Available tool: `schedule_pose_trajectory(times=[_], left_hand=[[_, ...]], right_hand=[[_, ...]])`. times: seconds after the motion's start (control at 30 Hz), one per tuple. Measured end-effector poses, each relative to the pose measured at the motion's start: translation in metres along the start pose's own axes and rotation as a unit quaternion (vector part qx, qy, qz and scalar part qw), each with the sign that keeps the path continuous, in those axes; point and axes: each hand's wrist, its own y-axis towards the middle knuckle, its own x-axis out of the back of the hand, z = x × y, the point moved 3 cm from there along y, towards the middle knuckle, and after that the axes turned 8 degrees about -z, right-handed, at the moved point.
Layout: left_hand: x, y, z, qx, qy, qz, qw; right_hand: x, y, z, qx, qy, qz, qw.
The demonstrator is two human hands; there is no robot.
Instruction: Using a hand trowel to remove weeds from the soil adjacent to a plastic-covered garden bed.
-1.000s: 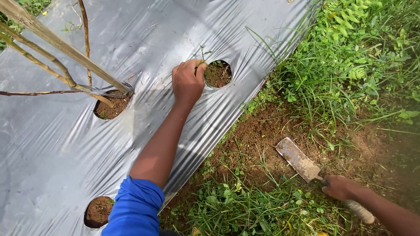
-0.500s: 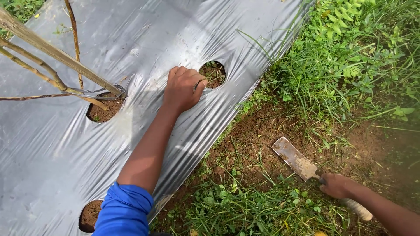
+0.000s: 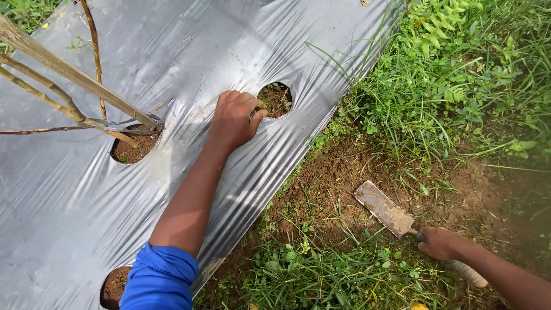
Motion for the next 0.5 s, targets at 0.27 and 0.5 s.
schedule_pose_trajectory(times=[0.27, 0.5], left_hand=[[0.001, -0.002, 0.000, 0.000, -0.008, 0.018, 1.000], [-0.012, -0.005, -0.011, 0.077, 0.023, -0.025, 0.996]], right_hand=[[-0.004, 0.009, -0.009, 0.010, 0.004, -0.011, 1.000], [-0.006, 0.011, -0.010, 0.008, -0.005, -0.013, 1.000]])
